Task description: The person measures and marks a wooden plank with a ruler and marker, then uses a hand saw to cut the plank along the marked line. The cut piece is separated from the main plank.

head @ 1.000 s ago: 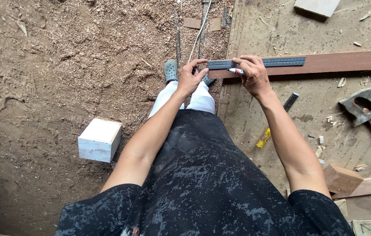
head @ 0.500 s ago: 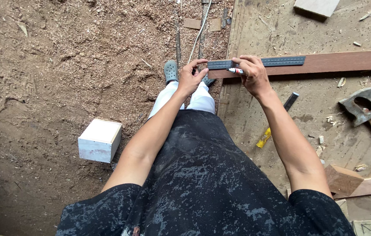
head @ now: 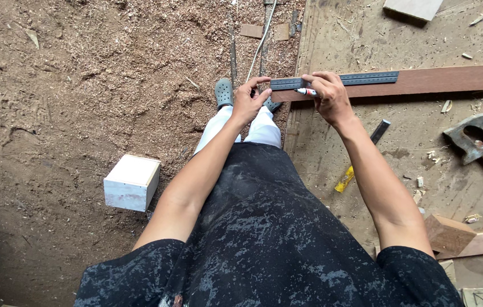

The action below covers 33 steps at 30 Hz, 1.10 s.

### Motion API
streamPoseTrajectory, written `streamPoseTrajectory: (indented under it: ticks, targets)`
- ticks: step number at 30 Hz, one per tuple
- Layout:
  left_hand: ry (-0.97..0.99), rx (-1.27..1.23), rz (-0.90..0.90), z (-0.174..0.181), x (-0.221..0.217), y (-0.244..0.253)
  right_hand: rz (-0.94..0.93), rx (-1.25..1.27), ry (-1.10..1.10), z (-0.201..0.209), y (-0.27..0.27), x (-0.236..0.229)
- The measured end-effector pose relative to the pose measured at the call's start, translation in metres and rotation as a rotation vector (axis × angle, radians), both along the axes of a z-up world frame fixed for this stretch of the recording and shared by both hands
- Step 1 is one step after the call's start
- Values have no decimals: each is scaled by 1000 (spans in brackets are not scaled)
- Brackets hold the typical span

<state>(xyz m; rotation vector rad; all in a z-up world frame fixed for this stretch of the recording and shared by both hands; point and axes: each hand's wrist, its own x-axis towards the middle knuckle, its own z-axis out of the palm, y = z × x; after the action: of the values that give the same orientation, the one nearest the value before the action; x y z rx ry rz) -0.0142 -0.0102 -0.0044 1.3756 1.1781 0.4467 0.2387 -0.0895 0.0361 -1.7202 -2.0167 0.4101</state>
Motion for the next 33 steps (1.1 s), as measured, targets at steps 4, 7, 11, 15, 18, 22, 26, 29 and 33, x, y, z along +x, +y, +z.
streamPoseTrajectory:
  ticks: [4, 7, 11, 15, 18, 22, 26, 29, 33]
  targets:
    - [8, 26, 15, -1, 2, 1, 7, -8, 36, 5, 1, 2]
    - [10, 20, 23, -5, 3, 1, 5, 1, 51, 8, 2, 1]
    - [27, 13, 23, -8, 2, 0, 6, 5, 53, 8, 1, 0]
    - [1, 11, 33, -9, 2, -1, 8, -7, 34, 5, 1, 2]
    - [-9, 12, 29, -8, 2, -2, 18, -1, 31, 3, 0, 2]
    - [-6, -9, 35, -7, 3, -1, 12, -7, 31, 2, 1, 2]
    - [-18, -32, 35, -8, 2, -1, 16, 4, 41, 3, 3, 1]
    - [-35, 2, 18, -8, 0, 0, 25, 3, 47, 5, 3, 0]
    - [-8, 15, 18, -7, 2, 2, 28, 7, 60, 7, 3, 2]
